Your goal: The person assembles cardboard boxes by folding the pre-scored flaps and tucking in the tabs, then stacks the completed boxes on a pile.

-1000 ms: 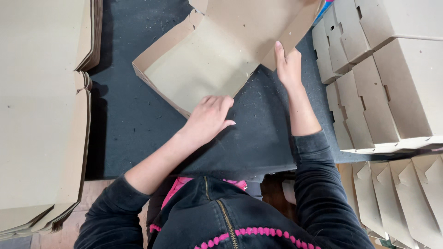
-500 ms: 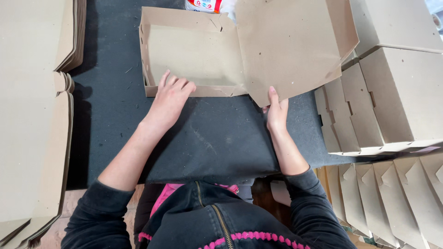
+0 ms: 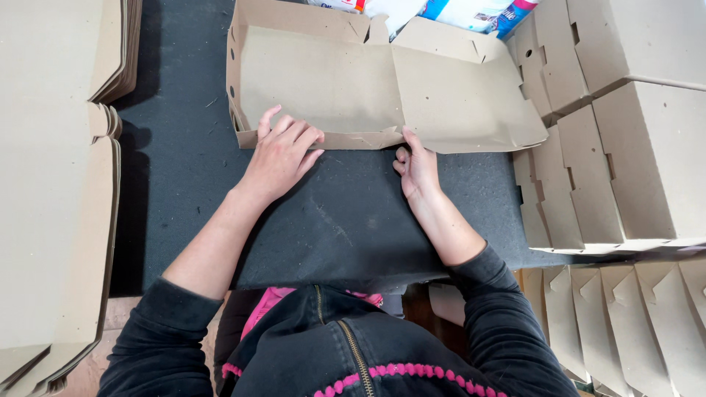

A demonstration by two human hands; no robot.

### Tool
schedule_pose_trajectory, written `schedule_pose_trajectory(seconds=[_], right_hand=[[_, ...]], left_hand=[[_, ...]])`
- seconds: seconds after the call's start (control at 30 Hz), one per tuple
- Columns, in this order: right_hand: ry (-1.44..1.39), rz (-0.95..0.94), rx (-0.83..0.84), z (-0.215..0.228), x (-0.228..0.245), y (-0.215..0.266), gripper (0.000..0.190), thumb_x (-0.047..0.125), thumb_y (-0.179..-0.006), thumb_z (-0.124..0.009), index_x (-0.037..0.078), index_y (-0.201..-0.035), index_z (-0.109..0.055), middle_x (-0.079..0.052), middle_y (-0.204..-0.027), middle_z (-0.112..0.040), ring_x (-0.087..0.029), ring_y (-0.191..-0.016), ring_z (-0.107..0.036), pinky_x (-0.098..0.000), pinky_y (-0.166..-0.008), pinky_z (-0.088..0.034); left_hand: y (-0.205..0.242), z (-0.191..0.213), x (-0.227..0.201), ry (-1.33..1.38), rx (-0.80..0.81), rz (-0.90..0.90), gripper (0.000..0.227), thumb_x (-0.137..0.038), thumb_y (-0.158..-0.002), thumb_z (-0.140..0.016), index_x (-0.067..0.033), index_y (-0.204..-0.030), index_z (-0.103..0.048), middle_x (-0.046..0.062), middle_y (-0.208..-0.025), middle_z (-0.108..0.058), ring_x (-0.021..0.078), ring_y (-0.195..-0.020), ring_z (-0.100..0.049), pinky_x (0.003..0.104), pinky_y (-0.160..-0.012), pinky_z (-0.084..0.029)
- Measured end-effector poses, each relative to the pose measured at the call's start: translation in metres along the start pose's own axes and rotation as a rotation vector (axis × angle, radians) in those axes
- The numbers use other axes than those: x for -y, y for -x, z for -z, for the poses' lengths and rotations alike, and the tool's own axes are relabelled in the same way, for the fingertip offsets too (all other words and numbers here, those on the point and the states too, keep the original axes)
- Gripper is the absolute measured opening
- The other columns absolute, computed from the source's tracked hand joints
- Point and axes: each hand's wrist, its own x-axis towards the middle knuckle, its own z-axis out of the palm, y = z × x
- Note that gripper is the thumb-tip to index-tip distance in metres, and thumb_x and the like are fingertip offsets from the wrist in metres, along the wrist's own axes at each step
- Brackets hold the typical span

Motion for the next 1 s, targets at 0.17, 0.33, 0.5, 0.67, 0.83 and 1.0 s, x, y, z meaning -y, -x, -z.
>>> schedule_pose_trajectory(seconds=[0.17, 0.33, 0.5, 0.67, 0.83, 1.0], right_hand=[[-0.084, -0.1, 0.03, 0.032, -0.024, -0.037, 0.016, -0.002, -0.085, -0.071, 0.003, -0.091, -0.057, -0.001, -0.087, -0.043, -0.014, -0.058, -0.054, -0.0204, -0.042, -0.027], [-0.186, -0.127, 0.011, 0.055, -0.048, -0.061, 0.025, -0.007, -0.08, -0.07, 0.001, -0.098, -0.055, -0.003, -0.083, -0.047, -0.013, -0.056, -0.052, -0.0206, -0.042, -0.027], [-0.324, -0.126, 0.039, 0.023, -0.027, -0.025, 0.019, -0.006, -0.086, -0.07, 0.003, -0.095, -0.056, -0.006, -0.082, -0.055, -0.024, -0.066, -0.067, -0.018, -0.045, -0.031], [-0.092, 0.105, 0.14, 0.016, -0.039, -0.024, 0.015, 0.005, -0.097, -0.074, -0.005, -0.102, -0.065, -0.01, -0.086, -0.063, -0.021, -0.069, -0.072, -0.0158, -0.047, -0.045], [0.002, 0.164, 0.154, 0.009, -0.049, -0.019, 0.014, 0.004, -0.095, -0.075, -0.006, -0.097, -0.066, -0.009, -0.078, -0.063, -0.017, -0.061, -0.067, -0.0188, -0.049, -0.053], [0.077, 0.221, 0.182, 0.004, -0.055, -0.015, 0.014, 0.005, -0.094, -0.078, -0.004, -0.094, -0.067, -0.007, -0.074, -0.063, -0.015, -0.057, -0.064, -0.0211, -0.049, -0.056]], left_hand=[[-0.002, 0.003, 0.001, 0.005, -0.004, 0.02, 0.016, -0.022, -0.097, -0.075, -0.017, -0.108, -0.065, 0.005, -0.096, -0.067, 0.0216, -0.101, -0.062, 0.055, -0.122, -0.023], [-0.002, -0.005, 0.006, -0.03, -0.001, 0.036, 0.018, -0.017, -0.095, -0.077, -0.0177, -0.108, -0.065, 0.004, -0.097, -0.068, 0.0202, -0.102, -0.062, 0.052, -0.122, -0.025], [0.0, -0.014, 0.01, -0.048, -0.005, 0.001, 0.015, -0.011, -0.095, -0.074, -0.0178, -0.106, -0.066, 0.003, -0.095, -0.068, 0.0193, -0.099, -0.063, 0.051, -0.121, -0.027], [0.003, -0.019, 0.013, -0.068, -0.014, -0.009, 0.016, -0.006, -0.098, -0.072, -0.0183, -0.106, -0.066, 0.003, -0.093, -0.067, 0.0186, -0.097, -0.063, 0.052, -0.12, -0.027], [0.001, -0.017, 0.008, -0.051, -0.045, -0.017, 0.015, -0.004, -0.1, -0.071, -0.0169, -0.107, -0.065, 0.002, -0.091, -0.065, 0.0181, -0.096, -0.061, 0.052, -0.12, -0.026], [-0.003, -0.016, 0.005, -0.06, -0.12, -0.042, 0.013, -0.005, -0.101, -0.071, -0.0161, -0.104, -0.066, 0.001, -0.086, -0.064, 0.017, -0.093, -0.06, 0.051, -0.12, -0.028]])
